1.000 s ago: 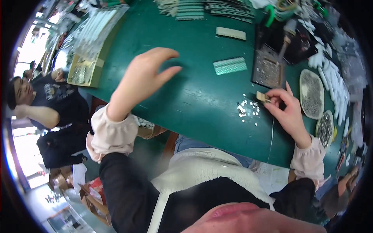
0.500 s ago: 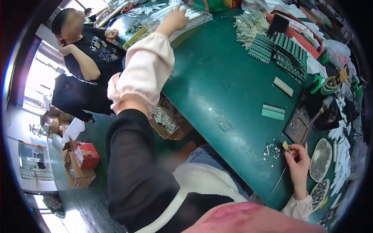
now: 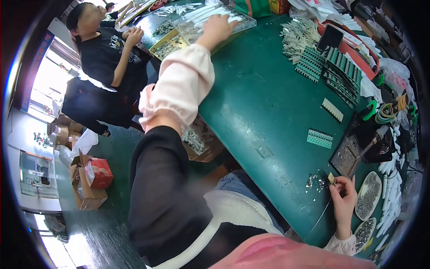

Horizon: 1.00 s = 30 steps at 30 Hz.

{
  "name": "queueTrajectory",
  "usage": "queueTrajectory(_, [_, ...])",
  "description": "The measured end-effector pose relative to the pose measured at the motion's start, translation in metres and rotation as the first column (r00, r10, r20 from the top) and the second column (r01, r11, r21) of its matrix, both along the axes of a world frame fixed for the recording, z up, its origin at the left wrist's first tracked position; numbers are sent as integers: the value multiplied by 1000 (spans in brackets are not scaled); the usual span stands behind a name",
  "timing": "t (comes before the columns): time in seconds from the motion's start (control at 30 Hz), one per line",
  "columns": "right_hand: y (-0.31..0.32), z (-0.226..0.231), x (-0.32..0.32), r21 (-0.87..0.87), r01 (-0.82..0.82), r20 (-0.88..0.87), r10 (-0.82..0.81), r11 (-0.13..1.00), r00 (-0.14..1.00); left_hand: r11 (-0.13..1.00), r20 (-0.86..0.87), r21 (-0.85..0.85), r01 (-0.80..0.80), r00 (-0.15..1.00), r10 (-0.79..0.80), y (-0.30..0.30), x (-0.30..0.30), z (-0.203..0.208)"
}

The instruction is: Assembling small electronic components onto PCB strips using hands.

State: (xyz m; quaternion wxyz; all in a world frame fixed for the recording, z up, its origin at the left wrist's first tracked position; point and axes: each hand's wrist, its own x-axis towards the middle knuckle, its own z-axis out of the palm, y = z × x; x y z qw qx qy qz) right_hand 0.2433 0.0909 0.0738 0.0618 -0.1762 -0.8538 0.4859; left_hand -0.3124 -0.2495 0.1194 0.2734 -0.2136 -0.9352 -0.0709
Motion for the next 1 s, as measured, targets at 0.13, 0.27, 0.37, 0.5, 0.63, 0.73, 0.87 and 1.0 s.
queueTrajectory(0.13, [1,0,1,27,-22,-8,22,999,1000,841,65,-8,542,839,-540,54,106,9])
queueTrajectory(0.27, [-1,5,4,93,-66,-17,68,994,998,644,305,2,765,613,-729,91,211,13])
queueTrajectory(0.37, [-7,-4,4,-48,54,-43,-56,997,997,583,542,37,811,474,-694,122,260,16])
queueTrajectory(0.5, [-3,-5,11,42,73,-59,-71,996,996,499,579,-54,865,434,-690,165,288,24])
queueTrajectory(0.63, [-5,13,-5,169,-80,-61,92,982,994,536,409,-101,838,526,-746,166,283,33])
queueTrajectory(0.73, [-7,25,-6,129,-2,-26,5,992,1000,494,428,50,868,428,-796,174,271,23])
queueTrajectory(0.87, [-5,27,-1,183,43,3,-44,982,999,473,599,20,881,368,-711,182,277,22])
queueTrajectory(1.0, [-10,35,0,376,22,-37,-9,926,999,475,496,-16,880,419,-760,180,283,-1])
